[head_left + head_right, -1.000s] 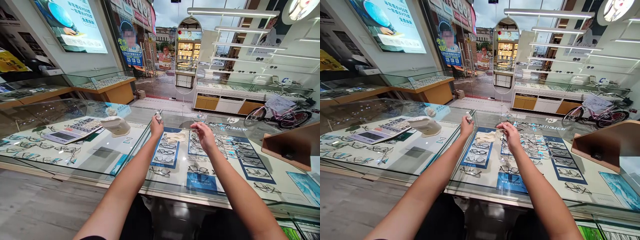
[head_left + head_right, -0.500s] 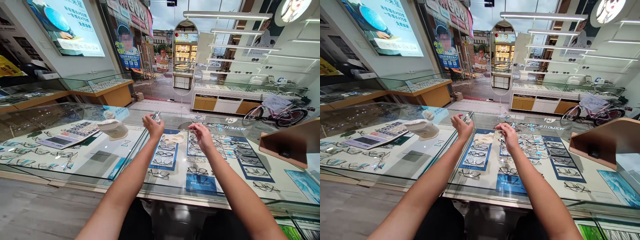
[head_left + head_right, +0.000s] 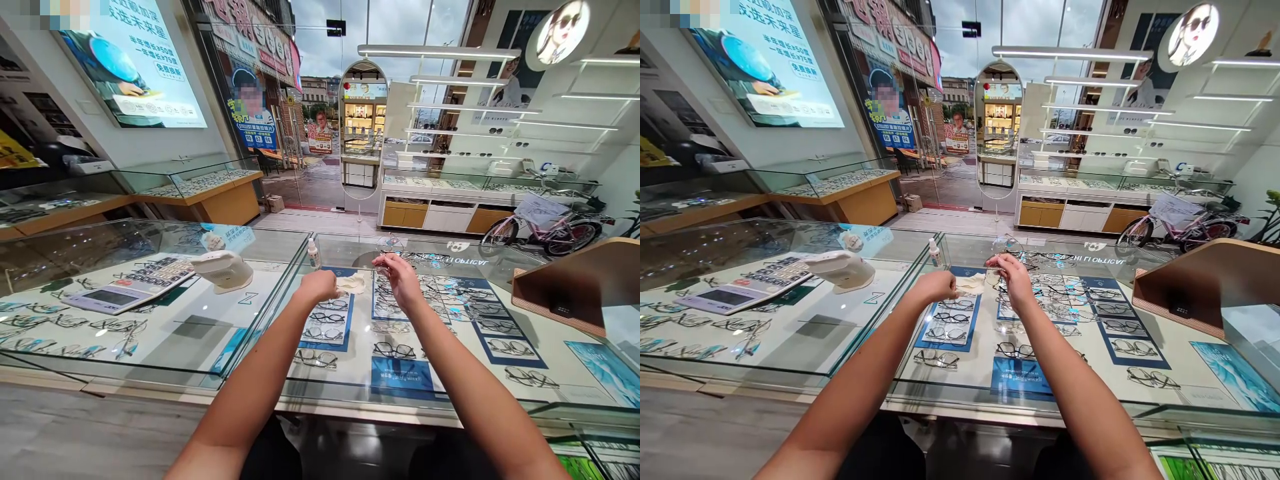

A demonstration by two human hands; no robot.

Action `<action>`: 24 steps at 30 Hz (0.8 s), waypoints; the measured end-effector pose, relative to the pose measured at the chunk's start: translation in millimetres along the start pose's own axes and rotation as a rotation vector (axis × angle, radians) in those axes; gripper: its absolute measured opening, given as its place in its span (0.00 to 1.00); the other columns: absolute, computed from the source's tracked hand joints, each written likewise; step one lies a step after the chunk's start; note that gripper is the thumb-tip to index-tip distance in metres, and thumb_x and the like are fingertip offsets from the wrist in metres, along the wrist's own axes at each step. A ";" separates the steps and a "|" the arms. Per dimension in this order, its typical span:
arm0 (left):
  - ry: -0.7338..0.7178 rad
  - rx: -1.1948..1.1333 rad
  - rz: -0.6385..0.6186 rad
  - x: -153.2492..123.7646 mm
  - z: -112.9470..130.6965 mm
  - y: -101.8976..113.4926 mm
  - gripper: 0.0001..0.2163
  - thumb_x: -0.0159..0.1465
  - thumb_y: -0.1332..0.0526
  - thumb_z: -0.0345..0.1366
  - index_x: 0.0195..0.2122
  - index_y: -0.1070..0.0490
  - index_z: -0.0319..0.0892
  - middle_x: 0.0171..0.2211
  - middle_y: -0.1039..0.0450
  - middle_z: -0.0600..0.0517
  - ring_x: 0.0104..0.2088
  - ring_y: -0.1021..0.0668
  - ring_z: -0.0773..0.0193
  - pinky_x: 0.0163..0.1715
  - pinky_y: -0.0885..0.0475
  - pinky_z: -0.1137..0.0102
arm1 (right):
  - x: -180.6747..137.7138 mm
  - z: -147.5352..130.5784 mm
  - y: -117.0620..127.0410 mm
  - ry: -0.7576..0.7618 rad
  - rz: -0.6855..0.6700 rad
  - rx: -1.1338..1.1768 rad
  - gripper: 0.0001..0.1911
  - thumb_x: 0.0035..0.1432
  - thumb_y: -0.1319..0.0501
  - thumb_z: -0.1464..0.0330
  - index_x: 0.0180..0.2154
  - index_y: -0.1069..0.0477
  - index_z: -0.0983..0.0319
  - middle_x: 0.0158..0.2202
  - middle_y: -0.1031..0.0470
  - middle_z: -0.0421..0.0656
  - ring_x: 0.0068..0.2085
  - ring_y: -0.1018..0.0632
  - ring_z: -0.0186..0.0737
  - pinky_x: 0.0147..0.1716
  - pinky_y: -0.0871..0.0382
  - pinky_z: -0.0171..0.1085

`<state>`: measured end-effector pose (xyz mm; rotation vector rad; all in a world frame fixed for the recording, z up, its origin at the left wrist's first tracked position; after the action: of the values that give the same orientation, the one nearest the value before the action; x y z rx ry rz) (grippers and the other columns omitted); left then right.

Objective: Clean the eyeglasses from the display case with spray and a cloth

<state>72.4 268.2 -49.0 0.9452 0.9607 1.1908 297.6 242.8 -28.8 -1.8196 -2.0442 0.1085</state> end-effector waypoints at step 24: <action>-0.128 -1.366 0.082 8.1 17.4 8.8 0.27 0.54 0.24 0.58 0.42 0.28 0.43 0.28 0.27 0.56 0.26 0.27 0.66 0.27 0.32 0.71 | -1.3 -1.4 -1.4 -0.043 0.002 0.097 0.14 0.49 0.25 0.54 0.30 0.19 0.55 0.38 0.17 0.42 0.45 0.22 0.44 0.42 0.30 0.38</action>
<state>87.1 275.9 -36.0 -0.0613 -0.1223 1.4529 296.8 241.1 -27.4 -1.7742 -2.0292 0.2450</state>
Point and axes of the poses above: each hand's wrist, its own x-axis towards the middle knuckle, its own y-axis out of the back of the hand, z = x × y, the point moved 5 cm from there along x, towards the middle knuckle
